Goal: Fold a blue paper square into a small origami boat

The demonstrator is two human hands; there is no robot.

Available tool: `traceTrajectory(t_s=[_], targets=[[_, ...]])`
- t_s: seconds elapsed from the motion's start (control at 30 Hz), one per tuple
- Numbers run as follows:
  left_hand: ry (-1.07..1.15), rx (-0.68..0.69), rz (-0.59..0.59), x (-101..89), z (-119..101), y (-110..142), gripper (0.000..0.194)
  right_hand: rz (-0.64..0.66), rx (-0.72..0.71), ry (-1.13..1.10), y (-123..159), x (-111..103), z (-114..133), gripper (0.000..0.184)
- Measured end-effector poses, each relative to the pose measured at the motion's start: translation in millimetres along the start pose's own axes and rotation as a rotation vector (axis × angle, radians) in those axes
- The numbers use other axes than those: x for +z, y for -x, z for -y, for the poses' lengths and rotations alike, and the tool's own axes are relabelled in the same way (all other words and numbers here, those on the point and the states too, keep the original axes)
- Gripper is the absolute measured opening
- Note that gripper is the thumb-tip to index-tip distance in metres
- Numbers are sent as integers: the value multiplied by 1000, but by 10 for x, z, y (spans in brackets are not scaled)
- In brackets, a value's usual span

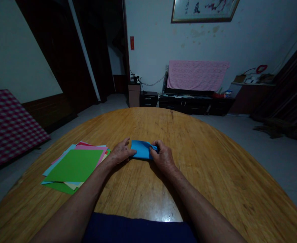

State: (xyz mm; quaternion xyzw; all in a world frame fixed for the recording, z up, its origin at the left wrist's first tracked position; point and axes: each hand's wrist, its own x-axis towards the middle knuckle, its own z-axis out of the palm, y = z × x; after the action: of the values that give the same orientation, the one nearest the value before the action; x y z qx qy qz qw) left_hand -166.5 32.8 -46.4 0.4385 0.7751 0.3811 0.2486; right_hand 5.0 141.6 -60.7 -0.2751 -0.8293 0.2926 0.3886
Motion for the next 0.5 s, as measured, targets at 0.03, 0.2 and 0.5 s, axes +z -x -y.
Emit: traceTrajectory(t_s=[0.03,0.2,0.5], targets=[[77,-12,24,-2,3,5,71,-8,7,-53,-5,2,12,12],[382,-88,129,-21,-6,55,32,-16,206,-365,-19,-16,76,36],[617,-60,73,-10,-58,41,29,95,508,-648,-1,-84,101,41]])
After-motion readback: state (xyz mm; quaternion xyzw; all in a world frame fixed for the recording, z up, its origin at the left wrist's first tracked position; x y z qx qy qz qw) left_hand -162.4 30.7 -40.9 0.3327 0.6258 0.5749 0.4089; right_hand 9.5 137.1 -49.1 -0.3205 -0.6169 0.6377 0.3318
